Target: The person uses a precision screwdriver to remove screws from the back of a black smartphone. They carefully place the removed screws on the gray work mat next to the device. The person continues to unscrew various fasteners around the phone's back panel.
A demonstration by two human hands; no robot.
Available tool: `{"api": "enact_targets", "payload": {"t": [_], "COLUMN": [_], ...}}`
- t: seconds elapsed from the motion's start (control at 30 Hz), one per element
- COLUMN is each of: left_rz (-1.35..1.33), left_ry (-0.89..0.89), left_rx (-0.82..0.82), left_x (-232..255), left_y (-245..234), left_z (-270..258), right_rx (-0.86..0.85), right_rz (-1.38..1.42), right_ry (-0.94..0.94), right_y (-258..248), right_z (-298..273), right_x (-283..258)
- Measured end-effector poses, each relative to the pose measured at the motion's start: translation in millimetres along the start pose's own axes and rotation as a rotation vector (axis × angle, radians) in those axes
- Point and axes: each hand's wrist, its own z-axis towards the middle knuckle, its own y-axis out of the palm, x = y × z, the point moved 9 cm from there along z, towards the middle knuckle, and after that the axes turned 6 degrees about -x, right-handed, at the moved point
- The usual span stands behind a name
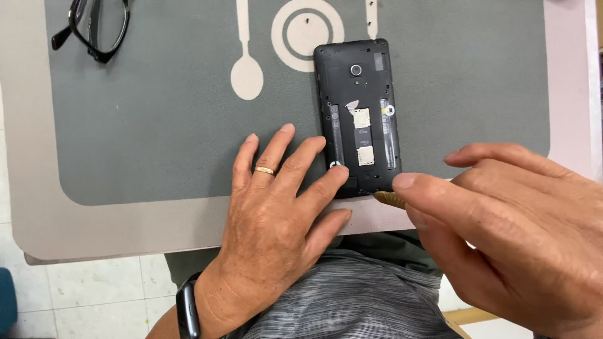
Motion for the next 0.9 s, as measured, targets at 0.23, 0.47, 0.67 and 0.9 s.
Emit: {"api": "enact_targets", "payload": {"t": [0.23, 0.47, 0.67, 0.9], "left_rz": [-0.142, -0.179, -0.165, 0.373], "left_ry": [0.053, 0.096, 0.113, 0.204], "left_rx": [0.137, 0.164, 0.148, 0.05], "left_x": [10, 14, 15, -10], "left_y": [-17, -20, -26, -65], "left_z": [13, 20, 26, 60], "right_rx": [0.017, 0.009, 0.111, 0.779], "right_rz": [0.058, 0.11, 0.155, 0.479], "right_ry": [0.012, 0.009, 0.036, 0.659], "right_y": [3, 7, 5, 26], "right_z": [-9, -16, -25, -99], "right_x": [12, 23, 33, 94]}}
